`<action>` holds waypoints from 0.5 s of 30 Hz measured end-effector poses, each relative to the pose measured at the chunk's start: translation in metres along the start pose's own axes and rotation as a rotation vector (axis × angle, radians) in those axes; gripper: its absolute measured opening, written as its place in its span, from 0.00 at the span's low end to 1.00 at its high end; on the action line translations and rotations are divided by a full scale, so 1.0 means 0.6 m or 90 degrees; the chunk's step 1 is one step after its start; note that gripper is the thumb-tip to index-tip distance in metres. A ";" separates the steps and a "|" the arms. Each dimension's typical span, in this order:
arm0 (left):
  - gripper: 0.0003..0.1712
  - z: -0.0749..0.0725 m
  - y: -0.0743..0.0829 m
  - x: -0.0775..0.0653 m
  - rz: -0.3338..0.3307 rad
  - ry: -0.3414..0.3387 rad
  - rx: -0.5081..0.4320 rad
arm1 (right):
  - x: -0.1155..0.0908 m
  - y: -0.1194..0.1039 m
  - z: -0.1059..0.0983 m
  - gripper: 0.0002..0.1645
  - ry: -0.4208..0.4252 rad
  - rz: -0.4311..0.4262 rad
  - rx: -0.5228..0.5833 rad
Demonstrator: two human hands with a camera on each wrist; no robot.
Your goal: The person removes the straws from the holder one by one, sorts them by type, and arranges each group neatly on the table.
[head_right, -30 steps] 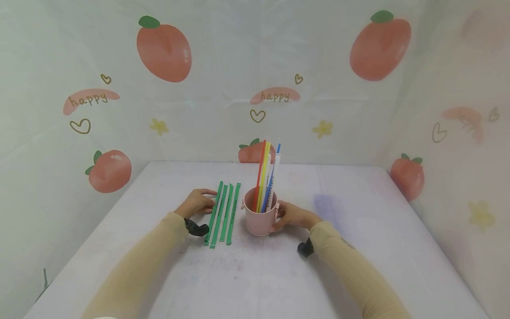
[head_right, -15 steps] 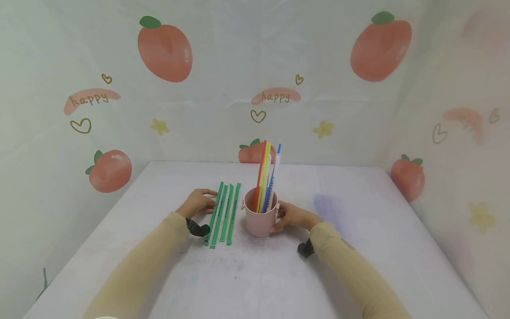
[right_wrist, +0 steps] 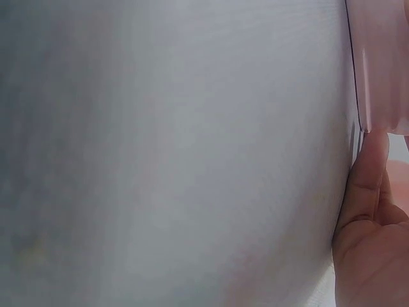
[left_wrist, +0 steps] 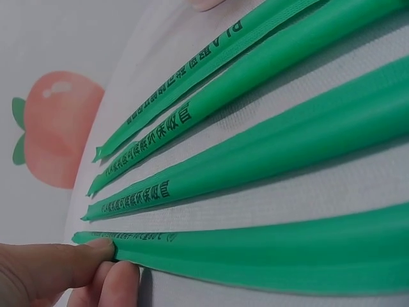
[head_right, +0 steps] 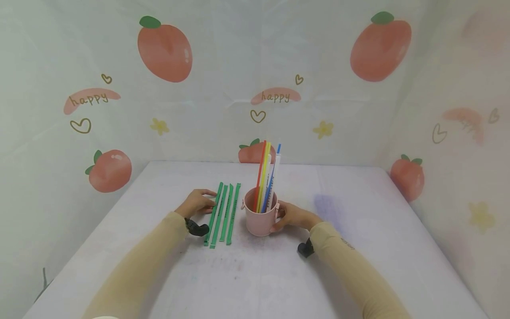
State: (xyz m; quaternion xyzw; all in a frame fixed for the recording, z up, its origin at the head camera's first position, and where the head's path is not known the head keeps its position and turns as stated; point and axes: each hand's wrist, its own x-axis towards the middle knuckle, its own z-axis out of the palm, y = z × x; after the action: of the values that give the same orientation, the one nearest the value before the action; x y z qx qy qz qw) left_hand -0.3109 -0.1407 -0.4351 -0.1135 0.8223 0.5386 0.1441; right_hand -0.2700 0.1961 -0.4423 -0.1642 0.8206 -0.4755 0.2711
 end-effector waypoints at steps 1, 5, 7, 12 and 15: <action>0.25 -0.001 -0.001 0.000 -0.001 -0.002 -0.003 | 0.000 0.000 0.000 0.45 0.002 0.005 0.000; 0.24 -0.003 -0.002 0.001 -0.001 -0.003 -0.003 | 0.001 0.000 0.000 0.44 0.011 0.024 -0.004; 0.24 -0.004 -0.002 0.002 -0.001 -0.001 0.000 | 0.002 0.000 0.000 0.43 0.015 0.031 -0.002; 0.23 -0.004 -0.004 0.003 0.001 0.003 0.006 | 0.002 0.000 0.001 0.43 0.014 0.022 0.001; 0.24 -0.004 -0.005 0.003 0.003 0.004 0.008 | 0.001 -0.001 0.001 0.44 0.016 0.027 0.003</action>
State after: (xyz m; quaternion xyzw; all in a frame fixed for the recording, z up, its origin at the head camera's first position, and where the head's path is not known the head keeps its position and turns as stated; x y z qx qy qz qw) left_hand -0.3118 -0.1442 -0.4373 -0.1124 0.8264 0.5334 0.1413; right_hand -0.2702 0.1950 -0.4420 -0.1400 0.8260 -0.4738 0.2715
